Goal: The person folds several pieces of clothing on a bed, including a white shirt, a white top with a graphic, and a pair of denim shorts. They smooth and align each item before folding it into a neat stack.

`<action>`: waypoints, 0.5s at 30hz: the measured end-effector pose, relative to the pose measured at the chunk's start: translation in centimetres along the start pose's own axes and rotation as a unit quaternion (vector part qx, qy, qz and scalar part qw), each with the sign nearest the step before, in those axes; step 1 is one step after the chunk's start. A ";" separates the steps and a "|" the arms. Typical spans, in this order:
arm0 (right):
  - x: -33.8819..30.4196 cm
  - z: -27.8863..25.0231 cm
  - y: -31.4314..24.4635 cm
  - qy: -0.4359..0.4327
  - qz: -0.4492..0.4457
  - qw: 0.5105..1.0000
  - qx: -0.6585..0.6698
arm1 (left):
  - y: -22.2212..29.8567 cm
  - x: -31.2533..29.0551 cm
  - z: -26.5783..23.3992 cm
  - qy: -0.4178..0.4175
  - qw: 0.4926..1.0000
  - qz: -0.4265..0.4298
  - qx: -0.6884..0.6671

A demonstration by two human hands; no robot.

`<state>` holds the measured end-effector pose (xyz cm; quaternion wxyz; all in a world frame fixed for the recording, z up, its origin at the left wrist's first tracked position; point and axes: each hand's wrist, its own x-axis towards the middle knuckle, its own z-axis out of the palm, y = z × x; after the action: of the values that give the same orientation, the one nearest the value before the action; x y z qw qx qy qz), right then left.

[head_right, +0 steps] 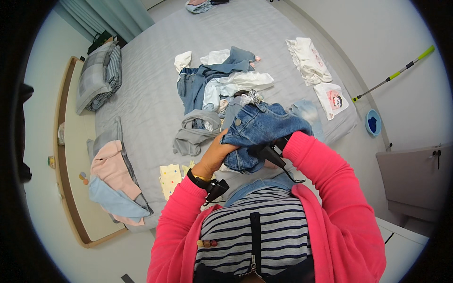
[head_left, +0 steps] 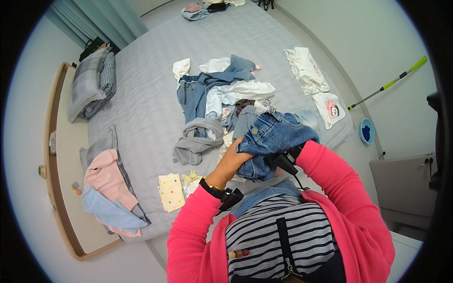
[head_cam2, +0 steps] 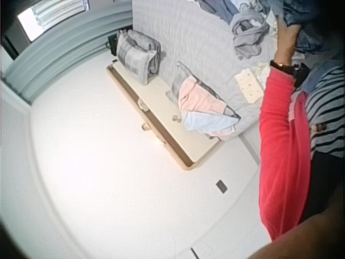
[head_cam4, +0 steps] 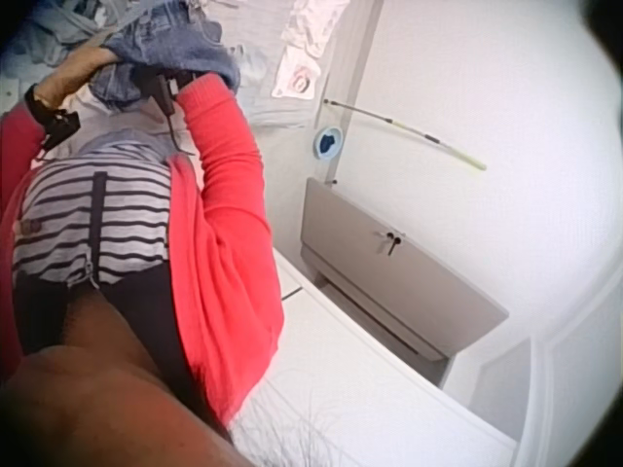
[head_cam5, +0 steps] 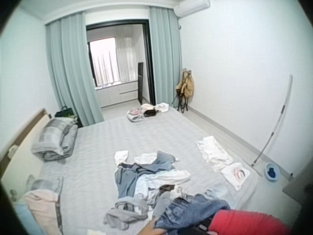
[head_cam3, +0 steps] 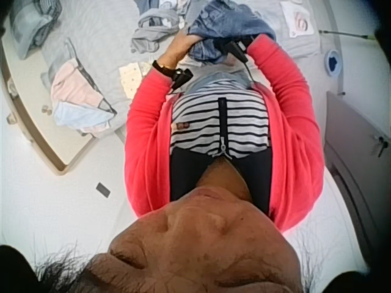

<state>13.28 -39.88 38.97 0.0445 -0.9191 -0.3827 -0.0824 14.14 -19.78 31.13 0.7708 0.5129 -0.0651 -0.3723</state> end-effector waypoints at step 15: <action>-1.1 2.8 0.1 -0.002 -0.005 0.998 0.055 | 1.0 0.1 2.3 0.007 0.996 0.015 0.086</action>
<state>12.92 -40.30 36.00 0.0940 -0.9134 -0.3915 -0.0595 13.61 -21.39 33.04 0.7297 0.5789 -0.0993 -0.3500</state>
